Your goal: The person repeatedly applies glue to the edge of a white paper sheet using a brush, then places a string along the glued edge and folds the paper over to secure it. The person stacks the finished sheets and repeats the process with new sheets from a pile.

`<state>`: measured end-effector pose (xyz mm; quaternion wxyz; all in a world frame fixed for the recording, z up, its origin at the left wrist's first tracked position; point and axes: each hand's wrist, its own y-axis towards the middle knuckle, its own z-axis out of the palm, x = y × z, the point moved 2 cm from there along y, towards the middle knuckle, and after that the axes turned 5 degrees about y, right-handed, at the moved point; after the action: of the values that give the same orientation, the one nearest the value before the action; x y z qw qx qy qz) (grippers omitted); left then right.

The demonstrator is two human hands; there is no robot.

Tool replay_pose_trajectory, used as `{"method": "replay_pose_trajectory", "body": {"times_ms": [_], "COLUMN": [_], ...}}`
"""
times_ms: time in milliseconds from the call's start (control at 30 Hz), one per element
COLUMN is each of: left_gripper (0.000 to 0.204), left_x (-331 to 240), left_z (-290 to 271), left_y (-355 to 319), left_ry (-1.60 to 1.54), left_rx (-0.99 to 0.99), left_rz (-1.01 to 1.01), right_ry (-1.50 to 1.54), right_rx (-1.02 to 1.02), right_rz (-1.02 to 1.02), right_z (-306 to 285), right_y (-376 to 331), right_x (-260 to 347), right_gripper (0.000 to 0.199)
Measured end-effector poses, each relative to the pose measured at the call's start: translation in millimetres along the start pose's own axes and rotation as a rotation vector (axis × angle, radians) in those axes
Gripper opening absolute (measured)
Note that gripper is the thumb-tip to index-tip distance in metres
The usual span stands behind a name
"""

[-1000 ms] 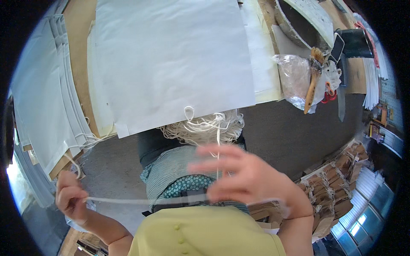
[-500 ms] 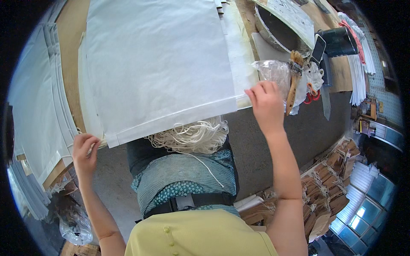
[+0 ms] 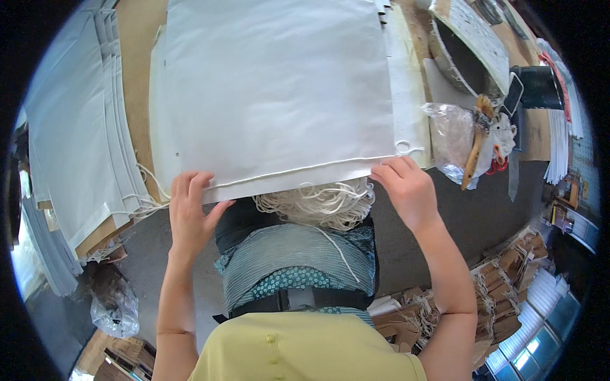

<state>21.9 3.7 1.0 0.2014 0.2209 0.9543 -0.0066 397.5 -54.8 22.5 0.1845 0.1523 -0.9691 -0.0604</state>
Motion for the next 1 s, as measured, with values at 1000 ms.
{"method": "replay_pose_trajectory", "body": {"times_ms": [1000], "left_gripper": [0.010], "left_x": [16.6], "left_z": [11.5], "left_y": [4.3], "left_ry": [-0.110], "left_rx": [-0.071], "left_rz": [-0.051], "right_ry": [0.172], "right_rx": [-0.043], "right_rz": [0.274], "right_z": [28.6], "right_y": [25.2], "right_x": [-18.0], "right_gripper": [0.011]}}
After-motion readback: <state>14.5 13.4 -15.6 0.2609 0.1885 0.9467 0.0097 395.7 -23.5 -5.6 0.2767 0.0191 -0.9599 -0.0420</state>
